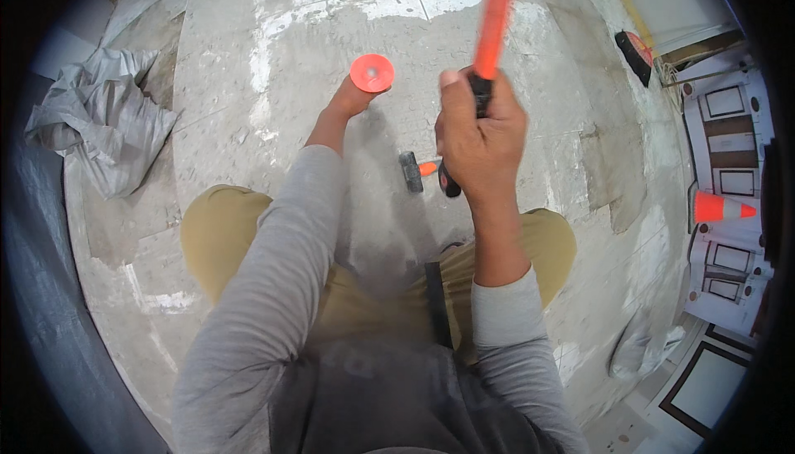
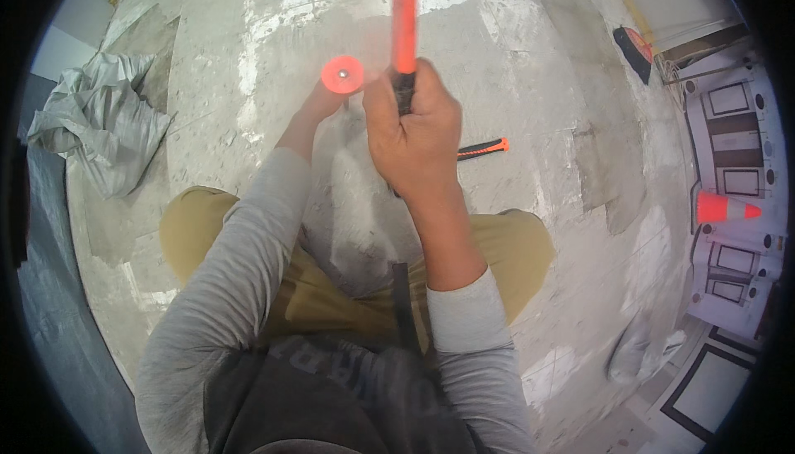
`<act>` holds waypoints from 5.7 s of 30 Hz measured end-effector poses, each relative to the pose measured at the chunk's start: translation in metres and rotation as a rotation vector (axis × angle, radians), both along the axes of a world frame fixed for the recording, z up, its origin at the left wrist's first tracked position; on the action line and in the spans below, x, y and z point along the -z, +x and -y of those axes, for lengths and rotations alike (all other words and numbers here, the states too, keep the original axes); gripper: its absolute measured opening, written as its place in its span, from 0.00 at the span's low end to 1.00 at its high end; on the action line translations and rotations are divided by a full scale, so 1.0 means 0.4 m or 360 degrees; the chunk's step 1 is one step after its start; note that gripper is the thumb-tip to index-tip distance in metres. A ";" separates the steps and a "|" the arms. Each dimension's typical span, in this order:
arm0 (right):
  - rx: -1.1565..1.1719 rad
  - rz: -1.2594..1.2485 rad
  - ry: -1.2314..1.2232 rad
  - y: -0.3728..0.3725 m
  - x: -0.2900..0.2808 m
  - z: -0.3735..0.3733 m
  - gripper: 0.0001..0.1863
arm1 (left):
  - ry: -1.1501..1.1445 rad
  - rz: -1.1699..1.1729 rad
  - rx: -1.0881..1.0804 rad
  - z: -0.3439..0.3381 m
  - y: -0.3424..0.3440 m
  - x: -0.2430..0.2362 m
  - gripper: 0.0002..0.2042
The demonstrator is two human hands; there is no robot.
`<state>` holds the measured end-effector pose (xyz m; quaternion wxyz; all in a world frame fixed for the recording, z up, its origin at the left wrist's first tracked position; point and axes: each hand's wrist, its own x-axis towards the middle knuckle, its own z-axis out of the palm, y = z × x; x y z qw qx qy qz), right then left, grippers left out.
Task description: The person uses a hammer and a chisel to break or remove material from a concrete floor surface while sitting.
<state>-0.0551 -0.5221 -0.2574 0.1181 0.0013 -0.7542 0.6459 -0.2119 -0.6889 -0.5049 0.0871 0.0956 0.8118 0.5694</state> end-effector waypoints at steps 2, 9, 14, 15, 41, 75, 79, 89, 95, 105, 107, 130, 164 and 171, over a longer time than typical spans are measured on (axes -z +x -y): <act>0.0076 -0.0128 -0.0077 0.006 0.013 0.008 0.11 | 0.0092 -0.0175 -0.0063 -0.032 0.019 -0.010 0.16; -0.0312 0.0612 0.0716 -0.034 0.230 -0.006 0.15 | 0.0170 -0.0613 0.0013 0.002 -0.008 0.033 0.14; 0.0028 0.0145 0.0061 -0.005 0.008 -0.019 0.14 | -0.0034 -0.0239 0.0017 -0.002 0.006 0.011 0.17; 0.0092 0.0017 -0.0031 -0.001 -0.013 -0.016 0.14 | -0.0062 -0.0268 0.0031 0.002 0.002 0.010 0.18; 0.0165 0.0292 -0.0106 0.022 0.065 -0.111 0.11 | 0.0225 -0.0187 -0.0253 -0.047 0.015 -0.046 0.20; 0.0251 -0.0163 -0.0050 0.013 0.051 -0.012 0.11 | 0.0008 -0.0080 0.0016 -0.061 0.020 -0.036 0.18; -0.0207 0.0471 0.1084 0.024 0.340 -0.042 0.14 | 0.0224 -0.0435 0.0162 -0.055 -0.014 -0.016 0.18; 0.0236 0.0047 0.0076 0.032 0.087 -0.030 0.13 | -0.0032 -0.0136 0.0054 -0.070 0.022 -0.028 0.15; -0.0207 0.1019 0.0442 0.026 0.273 -0.017 0.15 | -0.0097 -0.0619 0.0083 -0.031 -0.062 0.039 0.16; 0.0176 0.0418 0.0035 0.041 0.120 -0.115 0.14 | 0.0090 -0.0173 -0.0328 -0.013 0.019 -0.042 0.18; 0.0208 0.0358 0.0009 0.041 0.119 -0.109 0.13 | 0.0194 -0.0117 -0.0304 -0.021 0.020 -0.048 0.19; 0.0173 -0.0187 0.0650 0.041 0.201 -0.036 0.13 | 0.0042 -0.0122 0.0031 -0.095 0.051 -0.025 0.19; 0.0191 -0.0268 -0.0392 0.094 -0.072 -0.090 0.06 | 0.0157 -0.0252 -0.0098 -0.057 0.022 0.024 0.18; 0.0156 -0.0318 -0.0350 0.081 -0.113 -0.105 0.07 | 0.0179 -0.0116 -0.0129 -0.074 0.030 -0.014 0.17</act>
